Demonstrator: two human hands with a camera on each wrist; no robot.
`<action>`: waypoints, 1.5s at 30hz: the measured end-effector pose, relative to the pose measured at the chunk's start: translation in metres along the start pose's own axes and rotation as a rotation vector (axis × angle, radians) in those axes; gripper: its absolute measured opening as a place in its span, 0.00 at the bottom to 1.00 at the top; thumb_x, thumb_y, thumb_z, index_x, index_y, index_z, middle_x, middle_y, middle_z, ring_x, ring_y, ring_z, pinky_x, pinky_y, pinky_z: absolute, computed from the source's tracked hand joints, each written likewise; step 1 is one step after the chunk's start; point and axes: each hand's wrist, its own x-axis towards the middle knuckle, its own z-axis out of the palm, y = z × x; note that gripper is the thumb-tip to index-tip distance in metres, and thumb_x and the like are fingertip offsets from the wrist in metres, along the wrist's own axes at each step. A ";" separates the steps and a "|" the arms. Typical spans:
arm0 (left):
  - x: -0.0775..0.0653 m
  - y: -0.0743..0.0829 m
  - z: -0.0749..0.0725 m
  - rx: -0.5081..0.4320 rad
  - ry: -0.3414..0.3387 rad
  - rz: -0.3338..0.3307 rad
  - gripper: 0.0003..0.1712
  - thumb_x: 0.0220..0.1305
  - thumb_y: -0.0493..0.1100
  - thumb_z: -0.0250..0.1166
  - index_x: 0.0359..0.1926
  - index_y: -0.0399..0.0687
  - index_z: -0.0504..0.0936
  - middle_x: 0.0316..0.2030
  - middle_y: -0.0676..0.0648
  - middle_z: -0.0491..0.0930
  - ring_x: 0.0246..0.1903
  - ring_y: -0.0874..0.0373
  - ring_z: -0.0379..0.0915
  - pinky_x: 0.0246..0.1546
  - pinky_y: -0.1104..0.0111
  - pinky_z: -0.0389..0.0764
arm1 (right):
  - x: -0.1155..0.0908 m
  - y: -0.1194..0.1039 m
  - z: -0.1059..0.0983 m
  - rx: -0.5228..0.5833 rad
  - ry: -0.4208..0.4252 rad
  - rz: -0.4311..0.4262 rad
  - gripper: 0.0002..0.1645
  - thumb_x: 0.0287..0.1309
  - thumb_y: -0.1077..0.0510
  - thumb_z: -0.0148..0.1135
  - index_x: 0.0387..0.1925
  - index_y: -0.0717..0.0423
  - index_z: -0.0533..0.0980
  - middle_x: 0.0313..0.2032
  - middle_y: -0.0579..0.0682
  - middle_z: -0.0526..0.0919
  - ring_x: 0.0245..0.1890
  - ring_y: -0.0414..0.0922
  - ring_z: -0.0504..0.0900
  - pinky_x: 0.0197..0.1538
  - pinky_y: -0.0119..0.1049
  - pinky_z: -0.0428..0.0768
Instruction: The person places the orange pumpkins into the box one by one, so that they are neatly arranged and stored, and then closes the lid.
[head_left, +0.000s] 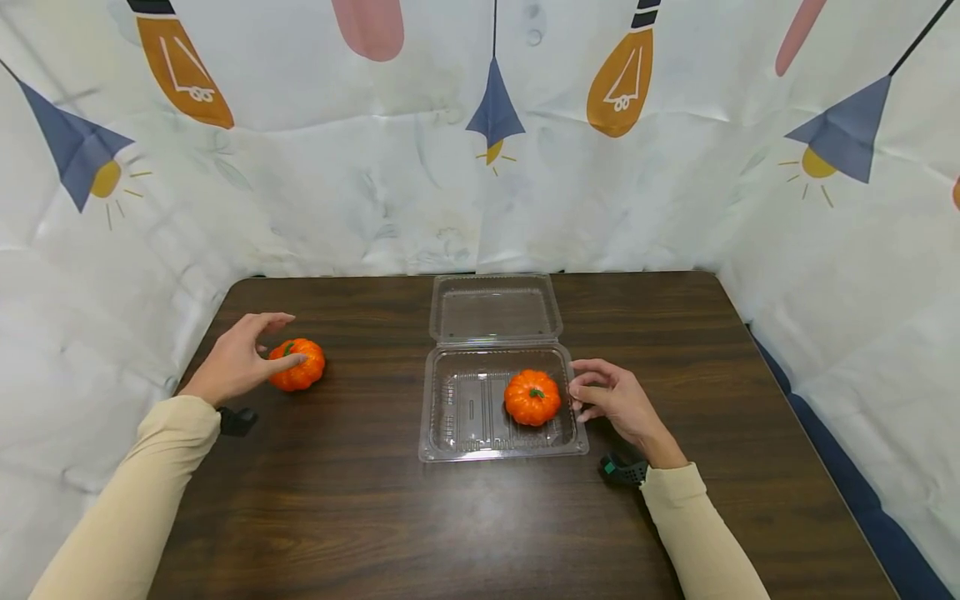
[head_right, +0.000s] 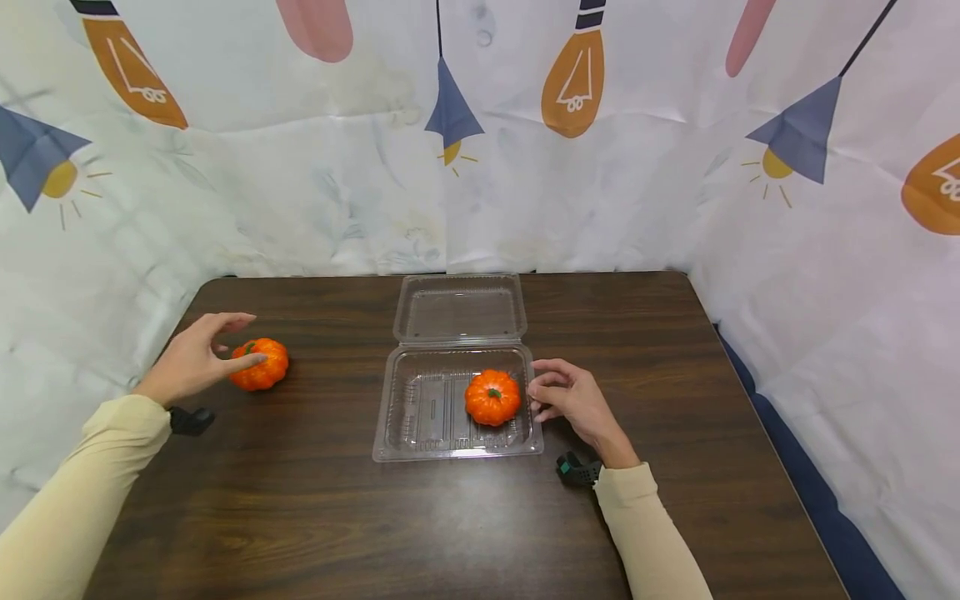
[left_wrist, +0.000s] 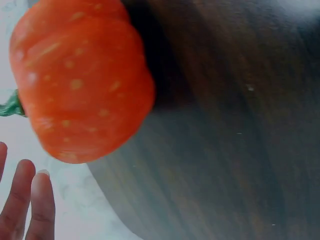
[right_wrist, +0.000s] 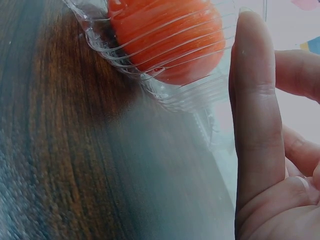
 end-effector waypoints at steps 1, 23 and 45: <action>0.000 -0.001 0.001 0.005 -0.011 -0.005 0.42 0.65 0.59 0.72 0.71 0.42 0.70 0.64 0.33 0.71 0.59 0.35 0.71 0.52 0.53 0.81 | 0.000 0.000 0.000 -0.002 0.002 0.002 0.33 0.67 0.63 0.67 0.69 0.67 0.68 0.38 0.44 0.86 0.29 0.40 0.85 0.33 0.35 0.89; -0.007 -0.014 0.018 0.045 -0.112 -0.086 0.50 0.60 0.66 0.73 0.72 0.43 0.67 0.65 0.27 0.64 0.58 0.31 0.67 0.56 0.33 0.75 | 0.001 -0.001 -0.001 -0.018 -0.001 0.012 0.32 0.67 0.62 0.67 0.69 0.65 0.68 0.38 0.44 0.86 0.29 0.41 0.85 0.34 0.36 0.90; -0.015 -0.018 0.016 0.063 -0.153 -0.145 0.57 0.58 0.70 0.72 0.73 0.38 0.62 0.58 0.26 0.69 0.53 0.34 0.74 0.51 0.38 0.81 | 0.000 -0.001 0.000 -0.014 -0.002 0.007 0.33 0.67 0.63 0.67 0.69 0.66 0.68 0.38 0.44 0.86 0.29 0.40 0.85 0.33 0.35 0.90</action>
